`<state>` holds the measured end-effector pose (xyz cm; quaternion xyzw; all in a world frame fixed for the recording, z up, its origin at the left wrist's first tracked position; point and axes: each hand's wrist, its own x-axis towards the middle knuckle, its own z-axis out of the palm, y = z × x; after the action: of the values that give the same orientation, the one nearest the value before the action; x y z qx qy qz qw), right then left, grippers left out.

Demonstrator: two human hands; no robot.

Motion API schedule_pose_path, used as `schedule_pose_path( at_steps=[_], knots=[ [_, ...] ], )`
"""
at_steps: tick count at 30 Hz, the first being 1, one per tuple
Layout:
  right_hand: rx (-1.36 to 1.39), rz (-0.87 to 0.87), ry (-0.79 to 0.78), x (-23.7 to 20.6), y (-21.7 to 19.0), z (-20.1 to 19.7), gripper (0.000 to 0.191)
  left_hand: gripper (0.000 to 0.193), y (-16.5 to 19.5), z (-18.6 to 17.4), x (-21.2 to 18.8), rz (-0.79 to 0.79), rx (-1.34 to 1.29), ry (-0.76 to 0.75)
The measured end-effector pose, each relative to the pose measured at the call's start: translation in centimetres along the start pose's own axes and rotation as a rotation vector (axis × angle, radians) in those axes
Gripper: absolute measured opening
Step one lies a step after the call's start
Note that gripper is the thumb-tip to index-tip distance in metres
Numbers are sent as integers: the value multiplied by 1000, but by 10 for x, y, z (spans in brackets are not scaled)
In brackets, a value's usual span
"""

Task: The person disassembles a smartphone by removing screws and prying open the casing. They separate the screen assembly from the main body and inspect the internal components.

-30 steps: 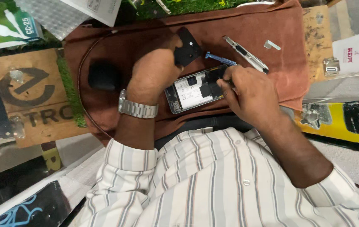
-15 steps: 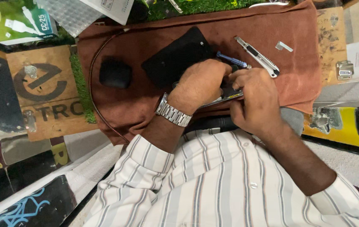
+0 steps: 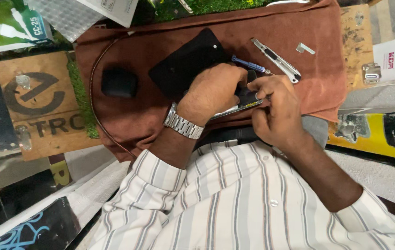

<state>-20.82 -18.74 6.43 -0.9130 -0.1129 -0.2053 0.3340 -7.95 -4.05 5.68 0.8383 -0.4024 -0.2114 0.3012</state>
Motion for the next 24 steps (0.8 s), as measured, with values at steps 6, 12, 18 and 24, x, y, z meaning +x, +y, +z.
schedule_pose_path(
  at_steps=[6, 12, 18, 24],
  knots=[
    [51, 41, 101, -10, 10, 2, 40, 23, 0, -4, -2, -3, -20, -30],
    [198, 128, 134, -24, 19, 5, 38, 12, -3, -5, -2, -12, -39, -12],
    [359, 362, 206, -35, 29, 8, 28, 15, -25, -29, -9, -131, -35, 112],
    [234, 390, 178, -38, 31, 5, 25, 27, -49, -59, -24, -337, 93, 137]
  ],
)
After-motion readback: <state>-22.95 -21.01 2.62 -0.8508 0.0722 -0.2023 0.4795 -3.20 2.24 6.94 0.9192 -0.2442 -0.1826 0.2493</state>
